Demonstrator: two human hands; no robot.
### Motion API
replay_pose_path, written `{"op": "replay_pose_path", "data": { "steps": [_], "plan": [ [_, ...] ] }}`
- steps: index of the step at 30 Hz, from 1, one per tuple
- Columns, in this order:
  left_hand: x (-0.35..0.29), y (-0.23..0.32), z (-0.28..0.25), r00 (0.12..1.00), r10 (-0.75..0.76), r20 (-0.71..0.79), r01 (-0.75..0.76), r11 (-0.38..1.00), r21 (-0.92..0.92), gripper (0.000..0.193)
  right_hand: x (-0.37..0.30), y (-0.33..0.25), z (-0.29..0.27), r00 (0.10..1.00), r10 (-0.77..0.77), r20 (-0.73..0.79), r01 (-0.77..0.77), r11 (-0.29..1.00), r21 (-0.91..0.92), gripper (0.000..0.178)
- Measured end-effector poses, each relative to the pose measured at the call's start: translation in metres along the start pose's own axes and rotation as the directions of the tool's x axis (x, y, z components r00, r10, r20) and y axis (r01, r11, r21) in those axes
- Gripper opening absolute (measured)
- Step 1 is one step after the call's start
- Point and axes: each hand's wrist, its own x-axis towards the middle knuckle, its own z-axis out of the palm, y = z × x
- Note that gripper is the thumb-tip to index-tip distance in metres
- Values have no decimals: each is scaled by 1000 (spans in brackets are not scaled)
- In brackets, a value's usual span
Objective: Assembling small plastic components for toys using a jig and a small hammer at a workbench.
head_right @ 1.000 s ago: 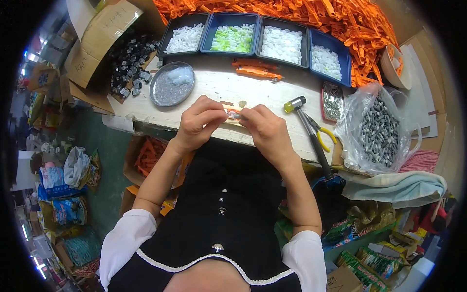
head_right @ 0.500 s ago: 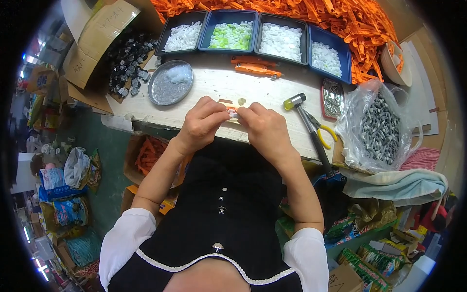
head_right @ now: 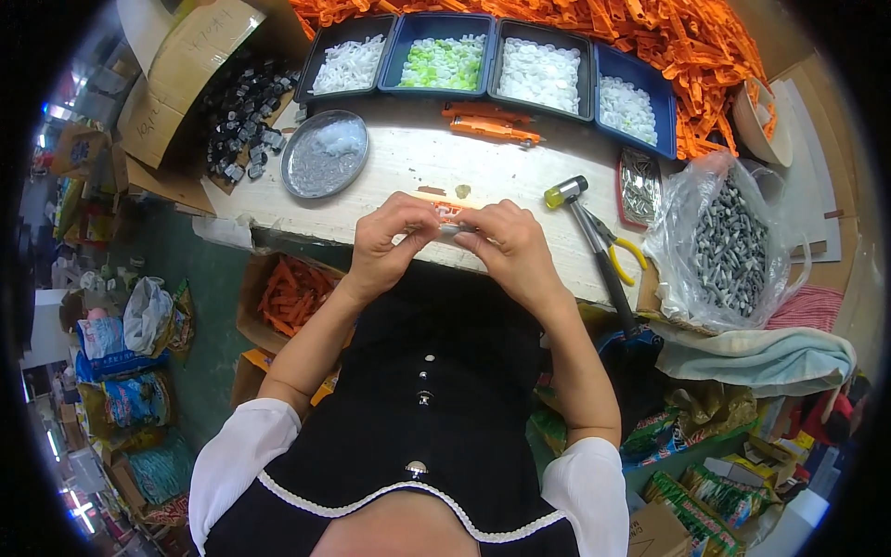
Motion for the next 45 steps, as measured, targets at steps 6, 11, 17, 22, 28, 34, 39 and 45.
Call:
{"op": "replay_pose_path", "data": {
  "steps": [6,11,17,22,28,34,39,45],
  "plan": [
    [-1,-5,8,997,79,-18,-78,996,35,15,-3,1,-4,998,-58,-26,56,997,-57,24],
    [1,-10,12,999,36,-19,-36,999,-14,16,-6,6,-4,999,42,-31,-42,999,19,24],
    [7,-26,6,1000,2,-24,4,969,248,16,-11,30,-13,995,36,-97,-52,985,-163,20],
    [6,-37,17,999,-54,5,47,908,415,18,-12,36,-11,997,39,-72,-57,966,-254,19],
    [5,-41,22,996,-79,36,56,898,436,18,-10,38,-7,999,33,-37,-42,959,-280,17],
    [6,-39,23,993,-116,30,92,900,426,19,-7,36,-3,998,49,-43,-59,958,-280,17],
    [5,-39,23,993,-117,22,96,896,432,21,-7,38,-2,998,47,-48,-58,963,-265,17],
    [4,-41,23,993,-116,16,98,898,430,19,-7,38,-2,999,39,-36,-47,962,-270,17]
  ]
}}
